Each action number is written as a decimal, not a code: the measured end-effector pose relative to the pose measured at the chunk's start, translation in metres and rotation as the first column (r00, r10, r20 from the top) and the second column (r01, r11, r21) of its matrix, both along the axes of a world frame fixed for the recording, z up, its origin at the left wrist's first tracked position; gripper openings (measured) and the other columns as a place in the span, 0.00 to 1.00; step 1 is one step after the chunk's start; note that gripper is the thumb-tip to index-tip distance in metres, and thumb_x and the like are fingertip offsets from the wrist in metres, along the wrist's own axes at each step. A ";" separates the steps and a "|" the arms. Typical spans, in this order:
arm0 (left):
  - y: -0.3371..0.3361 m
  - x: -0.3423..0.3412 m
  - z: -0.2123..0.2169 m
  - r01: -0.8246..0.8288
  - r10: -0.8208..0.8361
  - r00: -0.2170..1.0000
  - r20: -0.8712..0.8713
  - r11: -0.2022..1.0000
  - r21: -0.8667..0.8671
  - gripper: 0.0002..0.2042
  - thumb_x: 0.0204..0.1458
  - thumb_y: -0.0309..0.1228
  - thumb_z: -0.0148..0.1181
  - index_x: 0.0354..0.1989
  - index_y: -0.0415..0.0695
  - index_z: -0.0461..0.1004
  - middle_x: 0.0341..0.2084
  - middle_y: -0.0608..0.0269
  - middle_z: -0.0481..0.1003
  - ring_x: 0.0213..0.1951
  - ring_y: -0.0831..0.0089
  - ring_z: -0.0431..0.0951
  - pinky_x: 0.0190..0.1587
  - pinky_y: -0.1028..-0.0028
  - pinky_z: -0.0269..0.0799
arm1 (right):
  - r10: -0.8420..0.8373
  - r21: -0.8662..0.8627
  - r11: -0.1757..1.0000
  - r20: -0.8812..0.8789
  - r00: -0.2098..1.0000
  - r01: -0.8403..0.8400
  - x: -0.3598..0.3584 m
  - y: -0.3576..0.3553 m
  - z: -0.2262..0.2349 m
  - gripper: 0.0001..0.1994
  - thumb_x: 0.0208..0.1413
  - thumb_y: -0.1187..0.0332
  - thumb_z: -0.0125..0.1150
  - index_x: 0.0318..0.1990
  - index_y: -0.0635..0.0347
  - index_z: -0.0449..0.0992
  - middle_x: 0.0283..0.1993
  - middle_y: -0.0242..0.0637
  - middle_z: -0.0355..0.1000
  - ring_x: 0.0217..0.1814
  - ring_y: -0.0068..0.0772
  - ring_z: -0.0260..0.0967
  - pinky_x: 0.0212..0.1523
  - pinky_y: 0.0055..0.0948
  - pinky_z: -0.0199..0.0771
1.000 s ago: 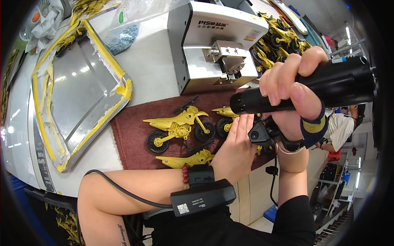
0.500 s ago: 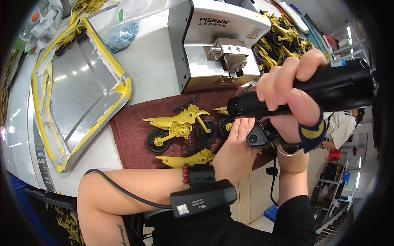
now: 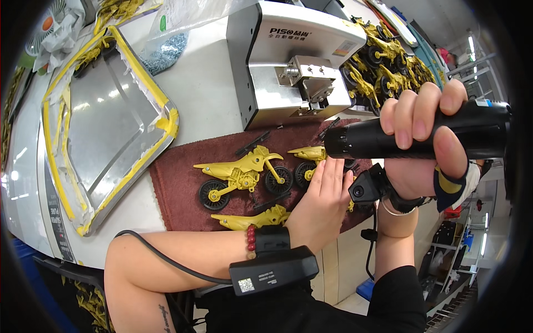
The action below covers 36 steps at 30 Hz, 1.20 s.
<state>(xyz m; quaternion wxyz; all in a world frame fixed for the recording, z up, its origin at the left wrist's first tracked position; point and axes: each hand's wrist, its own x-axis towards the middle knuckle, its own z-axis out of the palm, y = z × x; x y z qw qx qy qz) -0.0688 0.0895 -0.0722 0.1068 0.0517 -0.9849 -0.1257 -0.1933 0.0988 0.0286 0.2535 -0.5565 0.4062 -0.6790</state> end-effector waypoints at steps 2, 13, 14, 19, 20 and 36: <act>0.001 0.000 0.002 -0.015 0.014 1.000 -0.023 1.000 -0.014 0.27 0.48 0.40 0.45 0.55 0.35 0.62 0.59 0.38 0.55 0.62 0.50 0.53 0.63 0.61 0.46 | 0.071 -0.047 0.996 0.033 0.997 -0.069 -0.004 0.003 0.009 0.13 0.47 0.70 0.54 0.40 0.56 0.59 0.28 0.31 0.59 0.26 0.24 0.56 0.34 0.27 0.56; 0.001 0.000 -0.011 -0.063 0.059 0.994 -0.096 0.997 -0.044 0.31 0.43 0.48 0.53 0.51 0.35 0.65 0.54 0.41 0.61 0.58 0.49 0.59 0.61 0.58 0.53 | -0.001 -0.090 0.996 -0.031 1.000 -0.002 0.025 -0.009 -0.013 0.18 0.46 0.63 0.65 0.36 0.53 0.58 0.25 0.31 0.61 0.25 0.26 0.61 0.32 0.29 0.61; 0.005 0.000 -0.012 -0.037 0.037 0.993 -0.108 0.999 0.001 0.32 0.44 0.49 0.52 0.53 0.36 0.65 0.54 0.45 0.62 0.57 0.50 0.61 0.60 0.57 0.53 | 0.035 -0.048 0.998 -0.164 0.986 -0.043 0.020 -0.005 -0.017 0.20 0.46 0.61 0.66 0.35 0.52 0.57 0.25 0.30 0.61 0.26 0.26 0.61 0.32 0.29 0.62; 0.013 0.001 -0.010 0.002 -0.012 0.998 -0.064 0.988 -0.152 0.32 0.45 0.49 0.50 0.56 0.40 0.62 0.53 0.51 0.65 0.56 0.52 0.63 0.62 0.52 0.47 | 0.004 0.009 1.000 -0.260 0.966 -0.002 0.022 -0.003 -0.008 0.19 0.48 0.64 0.64 0.36 0.51 0.55 0.26 0.31 0.61 0.27 0.27 0.61 0.34 0.30 0.63; 0.012 0.001 -0.012 -0.010 0.000 0.998 -0.064 0.988 -0.156 0.32 0.45 0.49 0.50 0.56 0.40 0.62 0.53 0.51 0.65 0.56 0.52 0.63 0.62 0.52 0.47 | 0.015 0.005 1.000 -0.260 0.965 -0.014 0.023 -0.005 -0.008 0.19 0.48 0.64 0.64 0.36 0.51 0.55 0.26 0.31 0.61 0.27 0.27 0.61 0.34 0.30 0.63; 0.016 -0.008 -0.019 0.002 0.016 0.995 -0.097 0.983 0.186 0.32 0.40 0.44 0.57 0.56 0.45 0.60 0.54 0.58 0.63 0.58 0.61 0.59 0.64 0.57 0.43 | 0.098 0.034 0.995 -0.384 0.918 -0.092 0.025 -0.013 -0.013 0.18 0.45 0.68 0.65 0.35 0.52 0.57 0.23 0.31 0.63 0.23 0.28 0.62 0.31 0.32 0.66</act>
